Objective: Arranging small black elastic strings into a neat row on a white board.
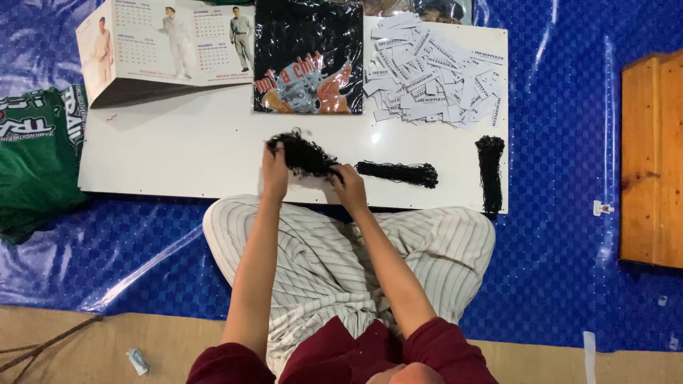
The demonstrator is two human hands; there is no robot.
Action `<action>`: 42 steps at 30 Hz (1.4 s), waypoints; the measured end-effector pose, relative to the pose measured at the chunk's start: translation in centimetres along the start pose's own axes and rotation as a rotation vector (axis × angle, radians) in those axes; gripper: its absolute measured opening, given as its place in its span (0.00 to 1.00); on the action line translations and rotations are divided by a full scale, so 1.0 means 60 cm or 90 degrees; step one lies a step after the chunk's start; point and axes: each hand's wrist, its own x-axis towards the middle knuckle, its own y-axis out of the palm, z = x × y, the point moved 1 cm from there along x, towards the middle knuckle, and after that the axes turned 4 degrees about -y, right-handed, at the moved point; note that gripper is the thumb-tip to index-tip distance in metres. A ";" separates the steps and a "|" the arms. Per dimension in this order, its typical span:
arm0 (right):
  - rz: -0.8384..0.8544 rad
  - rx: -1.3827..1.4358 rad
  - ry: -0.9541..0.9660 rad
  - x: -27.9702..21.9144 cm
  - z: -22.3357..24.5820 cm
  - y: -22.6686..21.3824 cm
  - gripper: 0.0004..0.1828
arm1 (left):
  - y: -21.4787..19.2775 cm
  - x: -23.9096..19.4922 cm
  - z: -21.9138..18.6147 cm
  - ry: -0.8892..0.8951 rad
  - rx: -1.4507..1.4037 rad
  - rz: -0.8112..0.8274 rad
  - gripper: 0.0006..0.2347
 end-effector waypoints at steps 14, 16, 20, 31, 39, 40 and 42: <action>0.034 -0.030 -0.055 -0.063 0.009 0.009 0.17 | -0.028 -0.018 0.024 0.100 0.632 -0.149 0.25; 0.017 -0.031 -0.040 -0.064 0.010 -0.002 0.17 | -0.017 -0.035 -0.002 0.205 0.679 -0.178 0.25; -0.056 -0.012 0.008 -0.035 0.028 -0.022 0.15 | 0.007 -0.038 -0.023 0.319 0.637 -0.038 0.18; -0.027 -0.029 0.049 0.027 -0.008 0.022 0.08 | 0.070 -0.060 0.017 0.259 0.656 0.337 0.19; -0.020 -0.078 0.062 0.035 -0.045 0.044 0.06 | 0.068 -0.057 0.013 0.282 0.591 0.339 0.18; -0.020 -0.078 0.062 0.032 -0.040 0.039 0.06 | 0.068 -0.061 0.007 0.281 0.592 0.338 0.18; -0.059 -0.051 0.036 0.025 -0.031 0.027 0.04 | 0.067 -0.069 -0.005 0.364 0.643 0.311 0.14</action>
